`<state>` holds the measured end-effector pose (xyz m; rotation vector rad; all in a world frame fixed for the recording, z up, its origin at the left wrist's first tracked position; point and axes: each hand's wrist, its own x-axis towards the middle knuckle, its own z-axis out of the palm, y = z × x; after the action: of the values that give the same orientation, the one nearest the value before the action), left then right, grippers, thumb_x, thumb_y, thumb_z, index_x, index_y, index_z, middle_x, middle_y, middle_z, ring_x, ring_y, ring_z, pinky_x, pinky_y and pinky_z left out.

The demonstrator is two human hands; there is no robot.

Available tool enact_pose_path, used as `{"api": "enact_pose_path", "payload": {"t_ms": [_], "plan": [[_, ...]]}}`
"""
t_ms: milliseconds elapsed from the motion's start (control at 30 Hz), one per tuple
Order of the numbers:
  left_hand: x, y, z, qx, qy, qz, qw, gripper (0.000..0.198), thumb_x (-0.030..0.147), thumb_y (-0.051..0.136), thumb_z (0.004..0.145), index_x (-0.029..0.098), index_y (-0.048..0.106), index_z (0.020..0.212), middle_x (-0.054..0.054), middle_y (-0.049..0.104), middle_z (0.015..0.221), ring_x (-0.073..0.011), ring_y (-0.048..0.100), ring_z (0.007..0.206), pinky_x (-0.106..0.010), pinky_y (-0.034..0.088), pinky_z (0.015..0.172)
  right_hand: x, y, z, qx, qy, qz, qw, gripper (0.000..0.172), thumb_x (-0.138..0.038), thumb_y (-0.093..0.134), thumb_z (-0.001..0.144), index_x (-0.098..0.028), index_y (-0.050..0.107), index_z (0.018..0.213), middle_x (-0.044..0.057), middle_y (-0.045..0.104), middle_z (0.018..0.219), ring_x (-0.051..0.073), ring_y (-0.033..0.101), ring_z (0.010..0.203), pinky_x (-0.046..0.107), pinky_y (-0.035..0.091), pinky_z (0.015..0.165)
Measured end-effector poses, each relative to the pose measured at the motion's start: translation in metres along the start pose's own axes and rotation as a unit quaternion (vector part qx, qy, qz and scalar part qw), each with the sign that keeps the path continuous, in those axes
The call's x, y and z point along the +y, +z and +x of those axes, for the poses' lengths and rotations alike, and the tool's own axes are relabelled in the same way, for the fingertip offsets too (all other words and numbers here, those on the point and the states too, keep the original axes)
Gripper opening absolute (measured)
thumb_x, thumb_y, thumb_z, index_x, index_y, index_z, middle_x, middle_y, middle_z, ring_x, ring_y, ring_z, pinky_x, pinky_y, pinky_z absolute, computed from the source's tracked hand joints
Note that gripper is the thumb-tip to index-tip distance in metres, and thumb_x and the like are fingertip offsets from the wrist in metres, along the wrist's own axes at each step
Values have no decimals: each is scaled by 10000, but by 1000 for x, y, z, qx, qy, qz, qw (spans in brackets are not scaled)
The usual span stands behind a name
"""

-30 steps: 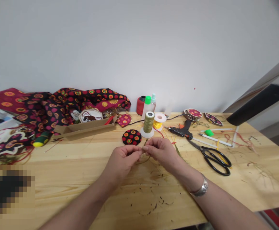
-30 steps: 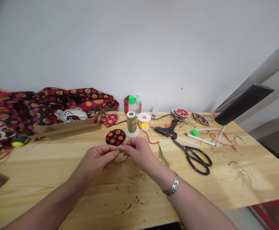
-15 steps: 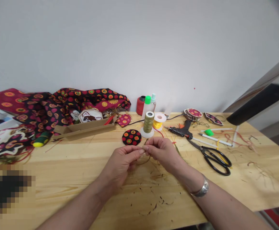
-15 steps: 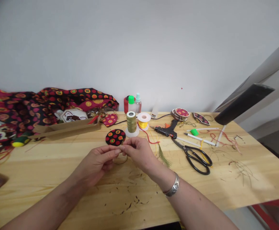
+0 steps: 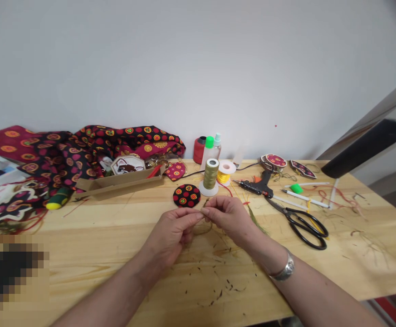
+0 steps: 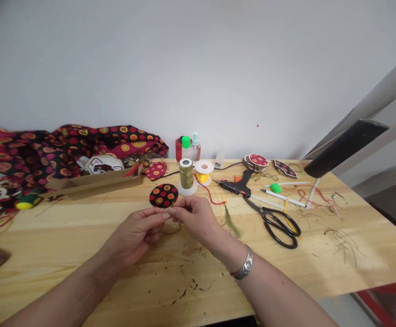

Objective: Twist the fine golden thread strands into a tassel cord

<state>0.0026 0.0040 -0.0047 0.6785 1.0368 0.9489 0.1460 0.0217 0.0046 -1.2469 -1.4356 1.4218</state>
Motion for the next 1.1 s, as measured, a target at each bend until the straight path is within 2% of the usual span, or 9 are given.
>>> {"api": "enact_pose_path", "payload": {"t_ms": [100, 267, 400, 567, 733, 900, 1100], "plan": [[1, 1, -1, 11, 3, 9, 1000, 161, 241, 702, 589, 113, 656, 675, 78, 370, 449, -18, 247, 401, -169, 161, 382, 0, 1, 0, -1, 0, 12, 1000, 166, -280, 602, 685, -149, 536, 607, -59, 449, 499, 46, 327, 431, 186, 264, 415], [4, 0, -1, 40, 15, 16, 999, 162, 240, 708, 579, 108, 655, 657, 74, 390, 448, -19, 265, 403, -167, 181, 381, 3, -1, 1, -47, -12, 9, 999, 220, -293, 495, 779, -143, 552, 629, -44, 451, 512, 50, 310, 427, 192, 268, 422], [4, -2, 1, 47, 26, 16, 998, 157, 239, 711, 573, 116, 655, 653, 78, 394, 424, -20, 257, 384, -171, 177, 375, 3, -6, 1, -48, -66, -77, 994, 220, -255, 455, 810, -149, 594, 677, -28, 488, 553, 70, 384, 492, 198, 322, 488], [3, -4, 3, 61, 43, 28, 997, 161, 255, 717, 568, 127, 664, 649, 66, 450, 445, -22, 285, 388, -175, 195, 384, -1, -12, 0, -25, -133, -185, 973, 175, -224, 469, 802, -175, 628, 747, 1, 588, 698, 117, 506, 667, 226, 380, 620], [3, -4, 3, 80, 62, 54, 993, 148, 268, 718, 562, 150, 675, 640, 63, 483, 446, -36, 322, 403, -184, 224, 402, 1, -14, 0, 10, -114, -220, 969, 189, -274, 495, 790, -167, 606, 680, -5, 556, 613, 107, 453, 571, 221, 349, 531], [4, -2, 2, 89, 65, 63, 992, 128, 264, 714, 569, 162, 680, 637, 74, 475, 421, -38, 313, 390, -191, 225, 403, 1, -10, -3, 31, -79, -194, 977, 237, -348, 513, 776, -158, 588, 656, -15, 513, 546, 87, 377, 485, 212, 294, 444], [2, -3, 4, 96, 81, 84, 989, 157, 300, 696, 596, 156, 680, 657, 56, 515, 466, -49, 350, 405, -192, 224, 401, -7, 0, -16, 20, -140, -190, 972, 171, -267, 497, 796, -179, 632, 738, -5, 592, 615, 97, 462, 534, 207, 351, 494]]}}
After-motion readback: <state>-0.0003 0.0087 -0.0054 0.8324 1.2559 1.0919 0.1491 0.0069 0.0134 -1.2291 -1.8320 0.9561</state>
